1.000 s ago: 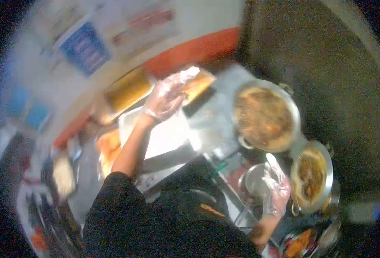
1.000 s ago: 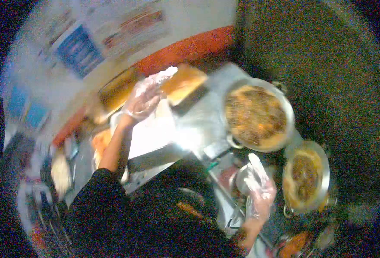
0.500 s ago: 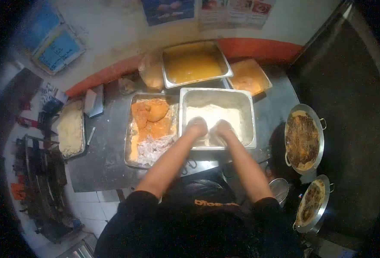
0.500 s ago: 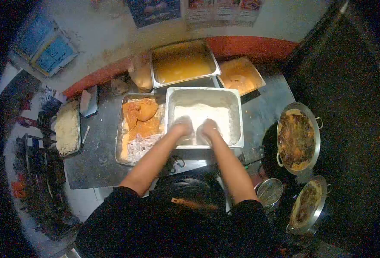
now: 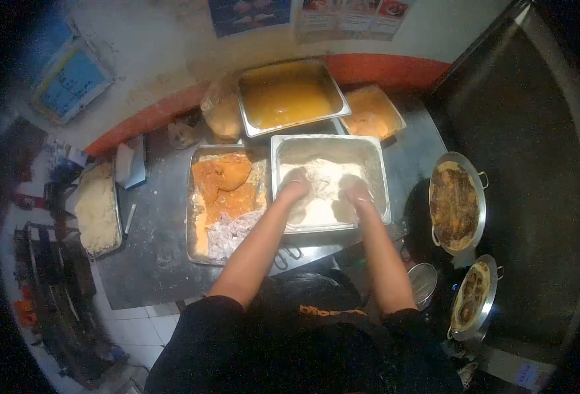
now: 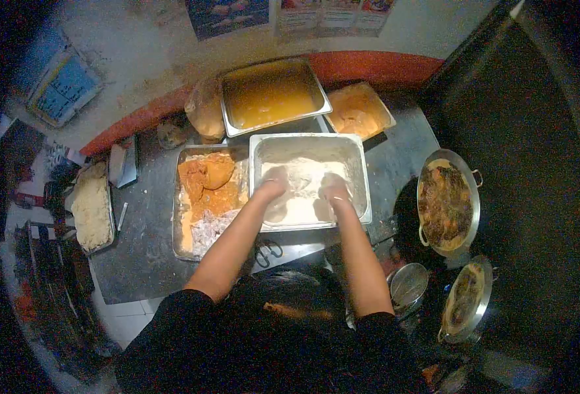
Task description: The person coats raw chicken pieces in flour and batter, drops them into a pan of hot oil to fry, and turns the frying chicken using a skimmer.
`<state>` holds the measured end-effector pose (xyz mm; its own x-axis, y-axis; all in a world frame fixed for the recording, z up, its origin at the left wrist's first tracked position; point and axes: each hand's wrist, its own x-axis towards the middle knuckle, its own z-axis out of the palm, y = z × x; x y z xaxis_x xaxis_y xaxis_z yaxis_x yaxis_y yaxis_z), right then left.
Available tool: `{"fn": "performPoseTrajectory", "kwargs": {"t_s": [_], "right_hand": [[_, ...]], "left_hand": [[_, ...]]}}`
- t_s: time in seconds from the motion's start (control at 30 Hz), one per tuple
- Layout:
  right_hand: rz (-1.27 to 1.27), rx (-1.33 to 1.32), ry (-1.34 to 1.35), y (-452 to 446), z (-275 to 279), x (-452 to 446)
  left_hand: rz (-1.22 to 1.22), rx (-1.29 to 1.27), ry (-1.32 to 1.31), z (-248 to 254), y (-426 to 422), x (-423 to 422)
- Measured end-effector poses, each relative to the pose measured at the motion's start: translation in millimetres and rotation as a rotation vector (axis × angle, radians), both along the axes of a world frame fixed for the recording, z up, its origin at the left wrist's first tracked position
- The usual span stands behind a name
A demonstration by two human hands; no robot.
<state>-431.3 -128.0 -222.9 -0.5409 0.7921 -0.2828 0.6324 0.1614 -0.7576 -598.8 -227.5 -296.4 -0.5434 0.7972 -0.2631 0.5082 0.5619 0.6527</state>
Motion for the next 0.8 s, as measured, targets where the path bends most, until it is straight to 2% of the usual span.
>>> {"fn": "performPoseTrajectory", "kwargs": {"t_s": [0.03, 0.1, 0.13, 0.2, 0.23, 0.27, 0.3, 0.37, 0.4, 0.47, 0.5, 0.57, 0.6, 0.67, 0.7, 0.77, 0.8], "right_hand": [[0.216, 0.17, -0.154, -5, 15, -14], [0.431, 0.337, -0.312, -14, 8, -31], [0.449, 0.407, -0.29, -13, -24, -38], [0.468, 0.476, -0.266, -2, -76, -42], [0.386, 0.351, -0.16, 8, -94, -40], [0.304, 0.226, -0.054, 16, -101, -37], [0.319, 0.089, 0.033, 27, -93, -26], [0.231, 0.114, 0.052, 20, -24, -13], [0.017, -0.07, 0.008, 38, -40, -8], [-0.219, -0.339, 0.248, 15, 14, -3], [-0.219, -0.338, 0.24, 20, 1, -1], [0.177, 0.484, -0.216, 39, -55, 2], [0.176, 0.486, -0.219, 40, -78, -1], [0.474, 0.787, -0.268, 32, -111, -13], [0.472, 0.785, -0.272, 17, -92, -22], [0.332, 0.512, -0.681, -13, -17, -44], [0.332, 0.52, -0.679, 3, -34, -41]], "left_hand": [[-0.003, 0.002, 0.002, 18, -3, 4], [-0.098, 0.091, -0.12, 49, -14, 17], [-0.098, 0.091, -0.119, 38, -12, 12], [-0.005, 0.102, -0.553, 3, -7, -2], [-0.003, 0.103, -0.55, 1, -7, -1], [0.085, 0.197, -0.419, 1, -8, 3], [0.172, 0.288, -0.288, 0, -9, 6], [0.249, 0.255, -0.21, 6, -1, 1], [0.322, 0.221, -0.132, 8, 2, -1], [0.33, 0.268, -0.196, 6, 7, -5], [0.335, 0.322, -0.249, 4, 8, -5], [0.341, 0.369, -0.209, 3, 8, -4], [0.343, 0.415, -0.161, 4, 8, -5], [0.336, 0.398, -0.178, 22, 5, -2], [0.325, 0.373, -0.192, 27, 2, -1], [0.315, 0.382, -0.249, -3, 9, -6], [0.312, 0.396, -0.299, -11, 14, -11]]}}
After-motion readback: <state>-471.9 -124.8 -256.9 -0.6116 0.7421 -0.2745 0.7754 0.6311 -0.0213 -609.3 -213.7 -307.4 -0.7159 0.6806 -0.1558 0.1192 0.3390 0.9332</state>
